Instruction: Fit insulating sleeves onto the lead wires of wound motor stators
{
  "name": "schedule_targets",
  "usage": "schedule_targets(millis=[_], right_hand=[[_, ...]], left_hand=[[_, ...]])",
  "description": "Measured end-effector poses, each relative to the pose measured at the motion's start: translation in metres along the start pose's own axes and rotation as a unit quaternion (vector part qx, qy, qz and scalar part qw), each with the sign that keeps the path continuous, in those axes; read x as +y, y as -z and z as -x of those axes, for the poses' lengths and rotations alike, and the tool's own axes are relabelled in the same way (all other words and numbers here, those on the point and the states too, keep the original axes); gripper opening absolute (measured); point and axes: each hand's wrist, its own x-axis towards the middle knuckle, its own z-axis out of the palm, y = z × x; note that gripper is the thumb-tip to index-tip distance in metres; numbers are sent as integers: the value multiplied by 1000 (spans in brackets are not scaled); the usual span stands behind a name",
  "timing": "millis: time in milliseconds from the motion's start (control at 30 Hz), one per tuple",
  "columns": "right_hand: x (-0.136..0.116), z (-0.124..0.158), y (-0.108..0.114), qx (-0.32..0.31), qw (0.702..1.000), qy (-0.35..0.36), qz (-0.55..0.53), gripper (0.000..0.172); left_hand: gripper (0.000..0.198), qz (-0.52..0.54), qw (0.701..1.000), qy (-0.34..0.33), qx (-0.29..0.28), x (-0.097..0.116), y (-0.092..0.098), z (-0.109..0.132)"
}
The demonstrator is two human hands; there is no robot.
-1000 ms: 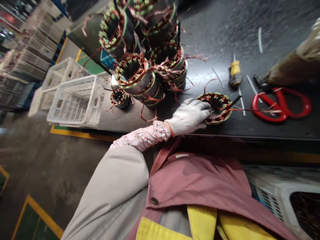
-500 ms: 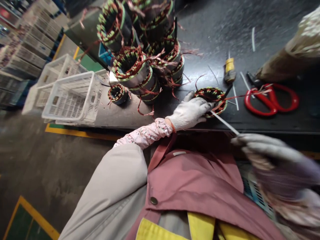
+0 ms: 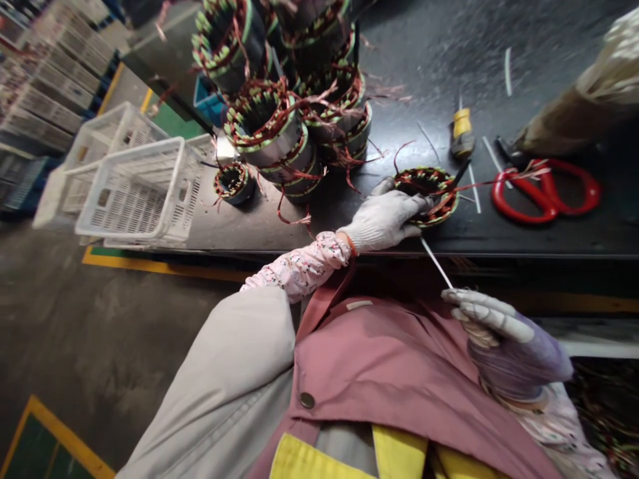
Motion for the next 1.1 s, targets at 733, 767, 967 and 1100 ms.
schedule_targets(millis=[733, 767, 967, 1100], right_hand=[[-1, -6, -4, 14, 1000, 12, -14, 18], [0, -5, -5, 13, 1000, 11, -16, 18], [1, 0, -4, 9, 997, -15, -77, 22], [0, -2, -1, -2, 999, 5, -46, 22]], left_hand=[[53, 13, 1000, 4, 22, -7, -9, -3], [53, 14, 1000, 4, 21, -7, -8, -3], [52, 16, 1000, 2, 18, -7, -7, -2], [53, 12, 1000, 2, 18, -7, -7, -2]])
